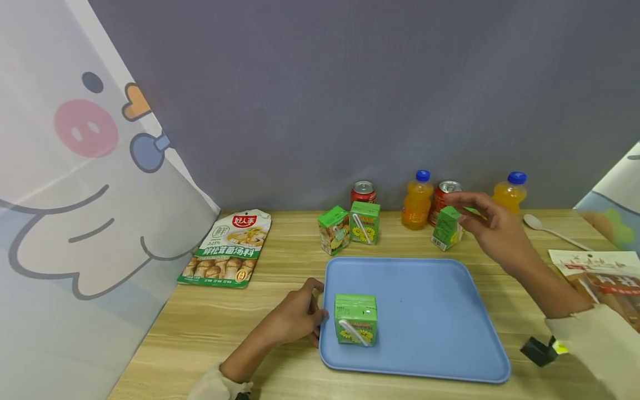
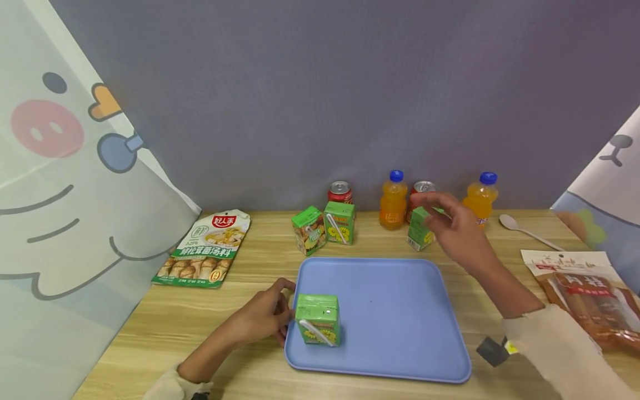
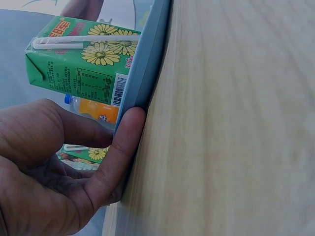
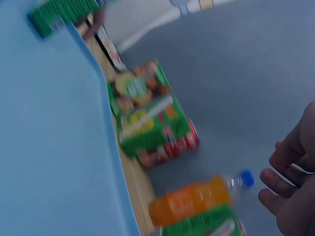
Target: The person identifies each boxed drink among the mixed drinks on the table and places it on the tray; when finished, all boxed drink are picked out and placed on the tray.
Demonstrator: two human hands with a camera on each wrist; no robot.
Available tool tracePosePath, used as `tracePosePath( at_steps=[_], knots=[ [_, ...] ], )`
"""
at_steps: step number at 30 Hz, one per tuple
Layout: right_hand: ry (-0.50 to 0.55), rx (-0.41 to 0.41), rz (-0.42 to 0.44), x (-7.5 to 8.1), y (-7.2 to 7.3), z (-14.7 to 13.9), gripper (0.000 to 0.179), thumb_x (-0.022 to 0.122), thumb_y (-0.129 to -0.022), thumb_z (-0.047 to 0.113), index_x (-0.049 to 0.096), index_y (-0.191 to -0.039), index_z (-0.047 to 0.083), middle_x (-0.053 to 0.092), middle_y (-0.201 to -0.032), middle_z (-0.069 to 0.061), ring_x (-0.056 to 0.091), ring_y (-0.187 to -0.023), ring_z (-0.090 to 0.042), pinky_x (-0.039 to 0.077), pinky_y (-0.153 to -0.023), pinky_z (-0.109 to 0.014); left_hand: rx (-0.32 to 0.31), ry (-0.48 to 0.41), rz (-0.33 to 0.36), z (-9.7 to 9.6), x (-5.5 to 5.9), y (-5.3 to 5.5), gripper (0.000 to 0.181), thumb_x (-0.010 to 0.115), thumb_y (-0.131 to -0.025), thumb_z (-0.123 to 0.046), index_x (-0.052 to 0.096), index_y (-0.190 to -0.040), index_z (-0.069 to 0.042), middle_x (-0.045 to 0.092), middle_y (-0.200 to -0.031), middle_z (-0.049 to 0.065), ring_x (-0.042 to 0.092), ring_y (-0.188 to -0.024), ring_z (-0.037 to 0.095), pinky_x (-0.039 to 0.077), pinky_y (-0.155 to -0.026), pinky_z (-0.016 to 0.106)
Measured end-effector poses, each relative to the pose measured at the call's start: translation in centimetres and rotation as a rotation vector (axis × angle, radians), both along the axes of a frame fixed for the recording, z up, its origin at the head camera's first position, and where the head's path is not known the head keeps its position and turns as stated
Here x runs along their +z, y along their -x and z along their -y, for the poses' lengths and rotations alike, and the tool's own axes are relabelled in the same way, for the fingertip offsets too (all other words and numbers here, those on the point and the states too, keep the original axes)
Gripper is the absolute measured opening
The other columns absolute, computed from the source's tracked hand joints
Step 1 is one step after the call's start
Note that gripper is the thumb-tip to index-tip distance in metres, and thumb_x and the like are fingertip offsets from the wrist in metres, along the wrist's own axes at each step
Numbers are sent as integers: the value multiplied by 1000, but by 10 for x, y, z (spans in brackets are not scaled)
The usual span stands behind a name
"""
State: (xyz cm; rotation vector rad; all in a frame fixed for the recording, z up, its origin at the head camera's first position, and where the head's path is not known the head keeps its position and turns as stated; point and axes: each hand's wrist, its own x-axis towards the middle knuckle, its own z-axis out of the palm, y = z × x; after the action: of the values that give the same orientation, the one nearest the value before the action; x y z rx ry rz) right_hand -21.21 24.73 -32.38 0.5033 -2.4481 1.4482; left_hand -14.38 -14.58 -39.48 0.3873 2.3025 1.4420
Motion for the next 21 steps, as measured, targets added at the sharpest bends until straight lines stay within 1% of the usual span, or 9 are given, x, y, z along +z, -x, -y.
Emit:
tracePosePath(
  at_steps=[4, 7, 9, 11, 14, 15, 17, 18, 21],
  knots=[
    [-43, -23, 14, -6, 19, -20, 42, 52, -100, -4, 55, -140, 9, 50, -142, -3, 45, -135, -13, 45, -100, -8, -1, -4, 1, 1, -1, 0, 49, 62, -98, 2, 36, -139, 7, 62, -81, 17, 67, -56, 26, 63, -50, 37],
    [-83, -44, 3, -14, 31, -30, 50, 48, -96, -12, 53, -142, 7, 48, -144, -6, 43, -137, -22, 43, -104, -10, 0, -9, 8, 1, -1, 1, 49, 62, -98, 1, 36, -140, 6, 61, -82, 17, 67, -57, 27, 63, -50, 38],
    [-108, -55, 3, -21, 37, -36, 55, 45, -93, -13, 50, -144, 5, 47, -145, -12, 42, -138, -32, 40, -113, -21, 0, -12, 16, 1, -2, 1, 49, 62, -98, 1, 36, -140, 5, 61, -82, 18, 67, -57, 27, 63, -50, 38],
    [-144, -76, 16, -28, 41, -40, 58, 45, -91, -12, 47, -147, 5, 46, -147, -17, 40, -137, -40, 37, -118, -36, -3, -13, 20, 0, -2, 1, 49, 62, -98, 1, 37, -140, 5, 61, -82, 17, 67, -57, 27, 63, -50, 38],
    [-179, -89, 32, -35, 44, -45, 59, 46, -91, -11, 44, -149, 4, 43, -148, -24, 37, -137, -46, 33, -115, -59, -9, -11, 16, 0, -3, 1, 49, 62, -98, 0, 37, -139, 5, 61, -81, 16, 67, -57, 27, 63, -50, 38],
    [-190, -95, 33, -37, 45, -45, 58, 47, -92, -10, 44, -149, 4, 43, -147, -25, 37, -136, -47, 34, -113, -61, -10, -9, 14, 0, -2, 1, 49, 62, -98, 0, 37, -139, 5, 61, -81, 16, 67, -56, 27, 63, -50, 37],
    [-204, -103, 29, -39, 46, -46, 55, 50, -95, -5, 45, -149, 4, 42, -146, -26, 39, -134, -46, 38, -110, -62, -7, -6, 9, 0, -2, 1, 49, 62, -98, 0, 37, -140, 5, 61, -81, 16, 67, -56, 27, 63, -50, 37],
    [-207, -109, 27, -39, 47, -46, 53, 52, -97, -2, 45, -149, 5, 43, -145, -25, 40, -132, -44, 41, -109, -59, -4, -6, 8, 0, -2, 1, 49, 62, -98, 0, 37, -139, 5, 61, -81, 16, 67, -56, 27, 63, -50, 37],
    [-204, -115, 24, -42, 51, -48, 52, 58, -99, 4, 46, -149, 6, 43, -142, -20, 44, -125, -36, 49, -104, -35, 3, -3, 8, 1, -3, 2, 48, 61, -98, 0, 37, -139, 5, 61, -81, 16, 67, -57, 27, 63, -50, 37]
  ],
)
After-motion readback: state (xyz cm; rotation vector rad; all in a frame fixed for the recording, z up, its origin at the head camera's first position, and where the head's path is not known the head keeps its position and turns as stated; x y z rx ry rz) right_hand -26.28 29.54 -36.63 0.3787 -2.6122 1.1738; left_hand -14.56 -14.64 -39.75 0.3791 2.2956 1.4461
